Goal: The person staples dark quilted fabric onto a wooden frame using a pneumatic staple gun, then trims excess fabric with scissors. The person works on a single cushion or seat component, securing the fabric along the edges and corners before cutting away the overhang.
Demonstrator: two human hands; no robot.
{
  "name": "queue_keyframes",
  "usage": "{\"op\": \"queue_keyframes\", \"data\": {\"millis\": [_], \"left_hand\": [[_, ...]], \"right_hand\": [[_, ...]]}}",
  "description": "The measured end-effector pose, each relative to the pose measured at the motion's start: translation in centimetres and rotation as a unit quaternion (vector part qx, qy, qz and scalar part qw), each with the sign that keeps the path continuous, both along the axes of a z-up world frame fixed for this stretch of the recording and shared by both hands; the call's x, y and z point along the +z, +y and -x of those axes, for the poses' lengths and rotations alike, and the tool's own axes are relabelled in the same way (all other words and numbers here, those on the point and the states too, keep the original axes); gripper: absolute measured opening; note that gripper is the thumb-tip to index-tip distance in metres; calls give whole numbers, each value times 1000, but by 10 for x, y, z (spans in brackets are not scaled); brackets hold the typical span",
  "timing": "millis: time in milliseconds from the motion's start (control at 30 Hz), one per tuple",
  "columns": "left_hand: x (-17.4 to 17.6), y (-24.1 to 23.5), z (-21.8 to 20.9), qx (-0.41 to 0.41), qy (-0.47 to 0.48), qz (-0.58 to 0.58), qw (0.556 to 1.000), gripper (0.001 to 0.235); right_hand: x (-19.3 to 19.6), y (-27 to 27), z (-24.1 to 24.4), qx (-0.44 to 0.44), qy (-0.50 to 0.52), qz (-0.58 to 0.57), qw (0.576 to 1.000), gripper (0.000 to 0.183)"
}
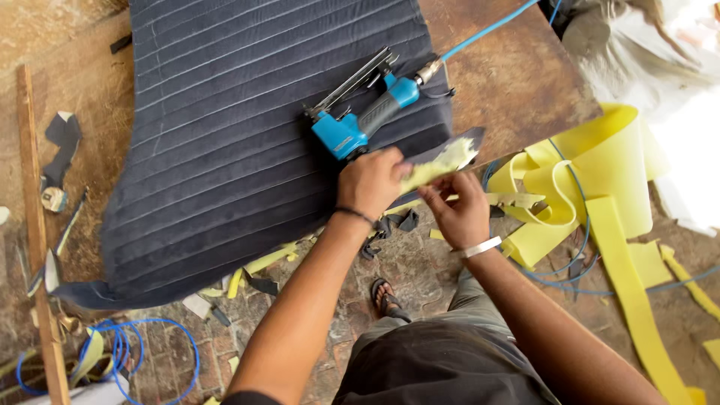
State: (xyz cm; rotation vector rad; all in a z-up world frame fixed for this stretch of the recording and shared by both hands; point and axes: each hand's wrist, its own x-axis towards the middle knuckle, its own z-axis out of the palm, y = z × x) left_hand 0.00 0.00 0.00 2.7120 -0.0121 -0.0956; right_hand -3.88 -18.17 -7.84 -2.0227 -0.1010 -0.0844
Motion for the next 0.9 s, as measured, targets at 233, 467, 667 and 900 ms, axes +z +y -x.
{"op": "queue_keyframes", "data": {"millis": [233,467,667,900], "left_hand": [[-9,19,-19,-77,-64,40,994,18],[-34,30,-4,-88,-116,70,987,19],[-46,31,1,-90,-168,102,976,24],[-48,30,-1,-95,-176,109,974,26]], "right_hand": [[49,44,1,-97,-116,59,987,24],[42,52,2,-102,-104,85,986,29],[20,59,5,-131,-164,195,958,21],[14,64,-1,-189,-123,181,957,23]]}}
